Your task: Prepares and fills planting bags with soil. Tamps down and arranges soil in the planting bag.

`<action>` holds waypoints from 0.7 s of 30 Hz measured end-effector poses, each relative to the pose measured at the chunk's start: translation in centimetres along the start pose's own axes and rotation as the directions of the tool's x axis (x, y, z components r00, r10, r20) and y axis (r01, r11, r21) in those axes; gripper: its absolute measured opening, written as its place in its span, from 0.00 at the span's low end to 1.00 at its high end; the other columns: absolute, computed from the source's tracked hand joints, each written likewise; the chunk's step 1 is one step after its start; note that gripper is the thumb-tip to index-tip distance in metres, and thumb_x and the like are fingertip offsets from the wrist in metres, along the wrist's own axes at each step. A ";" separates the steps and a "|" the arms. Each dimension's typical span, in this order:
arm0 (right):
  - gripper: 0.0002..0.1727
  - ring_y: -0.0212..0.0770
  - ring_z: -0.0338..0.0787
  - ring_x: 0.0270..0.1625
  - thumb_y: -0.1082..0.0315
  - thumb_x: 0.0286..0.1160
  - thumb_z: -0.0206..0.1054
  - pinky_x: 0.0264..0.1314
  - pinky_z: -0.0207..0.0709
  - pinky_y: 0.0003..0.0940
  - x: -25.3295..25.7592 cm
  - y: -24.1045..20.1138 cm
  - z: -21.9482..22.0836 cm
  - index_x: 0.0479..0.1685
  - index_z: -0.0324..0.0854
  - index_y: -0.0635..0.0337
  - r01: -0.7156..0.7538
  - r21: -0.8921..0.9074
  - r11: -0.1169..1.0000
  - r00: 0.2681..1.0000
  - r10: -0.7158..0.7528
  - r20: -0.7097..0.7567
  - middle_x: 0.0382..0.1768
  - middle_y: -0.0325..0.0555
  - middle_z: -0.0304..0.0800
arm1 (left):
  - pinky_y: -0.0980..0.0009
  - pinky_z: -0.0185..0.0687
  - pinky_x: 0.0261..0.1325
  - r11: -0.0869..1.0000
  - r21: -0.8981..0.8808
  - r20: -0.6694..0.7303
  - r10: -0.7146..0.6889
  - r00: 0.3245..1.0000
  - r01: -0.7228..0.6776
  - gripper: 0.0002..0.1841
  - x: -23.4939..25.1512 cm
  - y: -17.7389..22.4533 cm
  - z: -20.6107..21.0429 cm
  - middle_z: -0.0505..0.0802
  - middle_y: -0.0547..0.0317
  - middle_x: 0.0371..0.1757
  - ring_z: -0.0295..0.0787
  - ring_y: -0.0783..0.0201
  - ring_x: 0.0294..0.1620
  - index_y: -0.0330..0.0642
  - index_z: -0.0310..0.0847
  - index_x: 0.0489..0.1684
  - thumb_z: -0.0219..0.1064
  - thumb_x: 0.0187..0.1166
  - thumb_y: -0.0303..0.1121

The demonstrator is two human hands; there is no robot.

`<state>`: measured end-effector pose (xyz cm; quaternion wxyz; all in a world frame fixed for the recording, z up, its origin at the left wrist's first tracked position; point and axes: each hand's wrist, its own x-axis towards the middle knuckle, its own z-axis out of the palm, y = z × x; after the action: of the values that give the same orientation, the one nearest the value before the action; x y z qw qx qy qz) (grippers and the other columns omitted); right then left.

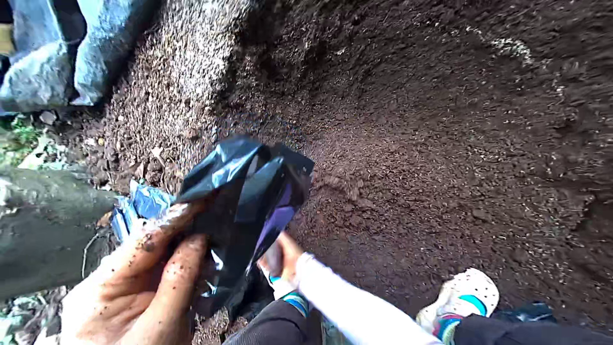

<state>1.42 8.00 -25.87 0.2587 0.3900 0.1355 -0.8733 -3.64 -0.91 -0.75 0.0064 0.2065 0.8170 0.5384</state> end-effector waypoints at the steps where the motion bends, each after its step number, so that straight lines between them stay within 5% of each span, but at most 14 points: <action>1: 0.22 0.35 0.85 0.26 0.47 0.90 0.51 0.29 0.81 0.28 1.7 2.0 0.6 0.48 0.76 0.57 -0.098 -0.032 0.995 0.995 0.098 -0.007 0.28 0.42 0.85 | 0.80 0.88 0.56 1.000 -0.009 0.010 0.002 1.000 -0.002 0.15 0.2 0.2 0.2 0.95 0.79 0.54 0.91 0.80 0.51 0.50 0.89 0.61 0.61 0.83 0.25; 3: 0.24 0.34 0.80 0.21 0.43 0.89 0.51 0.22 0.76 0.28 5.1 2.7 0.7 0.47 0.76 0.56 -0.123 0.003 0.992 0.991 0.123 -0.044 0.24 0.41 0.81 | 0.80 0.87 0.59 0.999 -0.035 0.008 0.006 1.000 -0.006 0.15 0.5 0.4 0.7 0.95 0.81 0.55 0.91 0.81 0.54 0.51 0.90 0.60 0.61 0.84 0.25; 6: 0.26 0.35 0.80 0.20 0.41 0.90 0.49 0.21 0.77 0.30 6.9 -3.9 0.7 0.51 0.75 0.56 0.011 0.045 0.999 0.997 -0.008 -0.079 0.24 0.43 0.80 | 0.80 0.86 0.64 0.998 -0.053 0.016 -0.023 1.000 0.024 0.16 0.6 0.3 0.8 0.96 0.81 0.56 0.90 0.81 0.57 0.50 0.90 0.59 0.60 0.84 0.24; 10: 0.27 0.35 0.82 0.22 0.42 0.90 0.49 0.22 0.76 0.28 3.7 -10.7 -2.6 0.60 0.75 0.58 0.202 0.013 0.979 0.974 -0.199 -0.107 0.32 0.46 0.86 | 0.77 0.85 0.65 0.997 -0.044 0.048 -0.066 0.997 0.068 0.16 0.3 -0.3 0.4 0.95 0.77 0.59 0.90 0.78 0.60 0.48 0.89 0.61 0.59 0.84 0.24; 15: 0.32 0.33 0.83 0.22 0.33 0.85 0.45 0.20 0.77 0.24 -1.9 -17.6 -3.2 0.61 0.72 0.53 0.556 0.263 0.788 0.830 -0.516 -0.210 0.35 0.45 0.86 | 0.79 0.87 0.61 0.999 -0.046 0.051 -0.009 0.999 0.011 0.16 -0.1 0.4 0.5 0.95 0.78 0.57 0.91 0.79 0.56 0.52 0.90 0.62 0.61 0.84 0.26; 18: 0.36 0.32 0.83 0.24 0.27 0.83 0.43 0.23 0.77 0.25 -3.5 -14.7 -1.6 0.59 0.74 0.51 0.524 0.215 0.824 0.851 -0.502 -0.151 0.34 0.41 0.86 | 0.80 0.88 0.59 0.993 -0.107 0.026 0.045 0.999 -0.042 0.14 0.6 0.6 1.3 0.96 0.77 0.56 0.91 0.79 0.54 0.53 0.90 0.61 0.62 0.85 0.28; 21: 0.29 0.33 0.82 0.23 0.37 0.91 0.42 0.25 0.78 0.27 -1.7 -5.7 1.3 0.54 0.72 0.54 0.233 0.257 0.938 0.972 -0.229 -0.045 0.28 0.41 0.82 | 0.82 0.88 0.56 0.990 -0.121 0.032 0.080 0.996 -0.075 0.14 1.1 1.2 2.5 0.96 0.79 0.55 0.92 0.81 0.51 0.55 0.91 0.60 0.63 0.85 0.30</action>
<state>-1.57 12.75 -23.52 0.0999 0.4082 0.0665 -0.9050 -3.67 2.06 -0.50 0.0127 0.2471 0.7742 0.5826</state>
